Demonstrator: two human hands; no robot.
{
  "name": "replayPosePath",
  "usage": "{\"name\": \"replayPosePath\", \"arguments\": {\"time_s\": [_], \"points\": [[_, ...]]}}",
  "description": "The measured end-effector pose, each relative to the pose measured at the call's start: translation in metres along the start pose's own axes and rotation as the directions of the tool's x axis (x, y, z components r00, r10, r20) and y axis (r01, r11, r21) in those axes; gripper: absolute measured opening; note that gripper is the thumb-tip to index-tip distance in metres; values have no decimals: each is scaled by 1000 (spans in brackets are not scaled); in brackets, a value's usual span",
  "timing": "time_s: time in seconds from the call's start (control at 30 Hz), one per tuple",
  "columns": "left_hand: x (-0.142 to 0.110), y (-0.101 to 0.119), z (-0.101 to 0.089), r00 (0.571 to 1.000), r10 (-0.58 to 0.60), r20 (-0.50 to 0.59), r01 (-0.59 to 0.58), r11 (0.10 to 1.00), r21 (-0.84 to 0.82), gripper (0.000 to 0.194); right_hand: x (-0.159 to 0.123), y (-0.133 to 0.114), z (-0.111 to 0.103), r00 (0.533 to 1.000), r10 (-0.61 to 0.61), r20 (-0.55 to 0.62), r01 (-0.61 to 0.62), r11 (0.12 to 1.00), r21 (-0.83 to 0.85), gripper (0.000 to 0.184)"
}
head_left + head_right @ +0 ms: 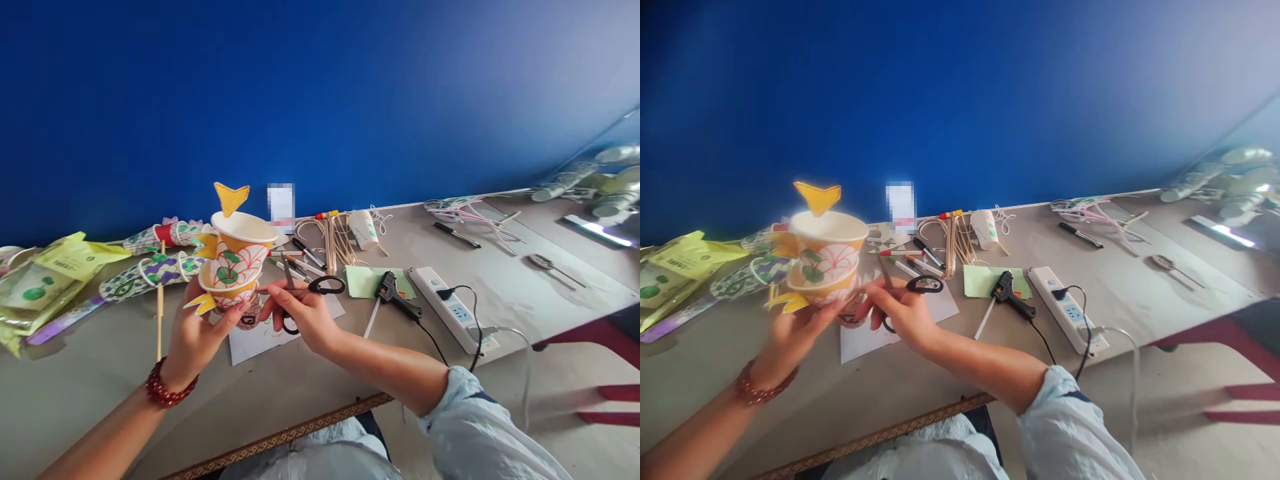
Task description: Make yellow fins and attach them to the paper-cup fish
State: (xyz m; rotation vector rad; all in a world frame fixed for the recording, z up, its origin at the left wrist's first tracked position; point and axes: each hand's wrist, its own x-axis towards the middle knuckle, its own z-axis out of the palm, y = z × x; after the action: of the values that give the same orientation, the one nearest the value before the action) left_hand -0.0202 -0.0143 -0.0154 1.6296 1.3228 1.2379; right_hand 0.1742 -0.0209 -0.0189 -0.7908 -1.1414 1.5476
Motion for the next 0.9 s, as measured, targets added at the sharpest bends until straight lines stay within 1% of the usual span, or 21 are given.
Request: {"name": "replayPosePath", "arguments": {"time_s": [0.03, 0.1, 0.17, 0.2, 0.27, 0.33, 0.37, 0.4, 0.47, 0.5, 0.53, 0.6, 0.67, 0.7, 0.77, 0.83, 0.9], "points": [[0, 1, 1, 1000, 8, -16, -8, 1000, 0, 49, 0, 1, 1, 1000, 5, -14, -5, 1000, 6, 33], [1, 5, 1, 1000, 1, -7, -1, 1000, -23, 49, 0, 3, 1, 1000, -1, -27, 1, 1000, -17, 33], [1, 12, 0, 997, -50, 58, 54, 996, -72, 47, -2, 3, 0, 999, -45, -10, 44, 995, -89, 35], [1, 15, -1, 991, -89, 102, 99, 991, -94, 45, -3, 3, -1, 997, -80, 12, 81, 986, -147, 35], [0, 22, -3, 964, -170, 202, 199, 971, -130, 42, -4, 0, -7, 984, -154, 88, 173, 942, -287, 33], [1, 26, -5, 930, -222, 294, 283, 941, -187, 41, -5, -4, -14, 956, -224, 190, 287, 850, -442, 29], [1, 26, -6, 915, -233, 330, 315, 923, -222, 40, -4, -6, -19, 930, -264, 256, 362, 779, -512, 28], [1, 26, -6, 901, -242, 361, 344, 904, -252, 39, -3, -9, -23, 894, -304, 330, 446, 683, -578, 27], [1, 23, -6, 870, -275, 408, 413, 860, -301, 39, -1, -14, -30, 800, -355, 484, 600, 469, -648, 28], [1, 21, -6, 845, -304, 440, 462, 829, -315, 38, 0, -16, -33, 754, -358, 550, 656, 382, -651, 29], [1, 18, -6, 816, -331, 474, 513, 792, -330, 38, 1, -17, -35, 711, -356, 607, 703, 316, -638, 30], [1, 9, -5, 751, -368, 549, 610, 705, -362, 37, 2, -19, -38, 648, -337, 683, 761, 242, -602, 31], [0, 0, -4, 703, -371, 607, 670, 632, -390, 33, 2, -18, -40, 617, -322, 718, 785, 188, -590, 32], [-1, -5, -4, 687, -370, 626, 689, 605, -398, 32, 2, -17, -41, 613, -317, 724, 787, 162, -596, 32], [-2, -11, -3, 669, -377, 640, 711, 576, -404, 30, 1, -15, -43, 613, -309, 727, 784, 124, -608, 33], [-4, -12, -3, 668, -391, 634, 715, 576, -398, 29, -1, -13, -45, 613, -308, 727, 785, 137, -604, 33], [-5, -9, -2, 681, -402, 612, 703, 594, -391, 29, -2, -11, -45, 627, -313, 713, 778, 208, -593, 33]]}}
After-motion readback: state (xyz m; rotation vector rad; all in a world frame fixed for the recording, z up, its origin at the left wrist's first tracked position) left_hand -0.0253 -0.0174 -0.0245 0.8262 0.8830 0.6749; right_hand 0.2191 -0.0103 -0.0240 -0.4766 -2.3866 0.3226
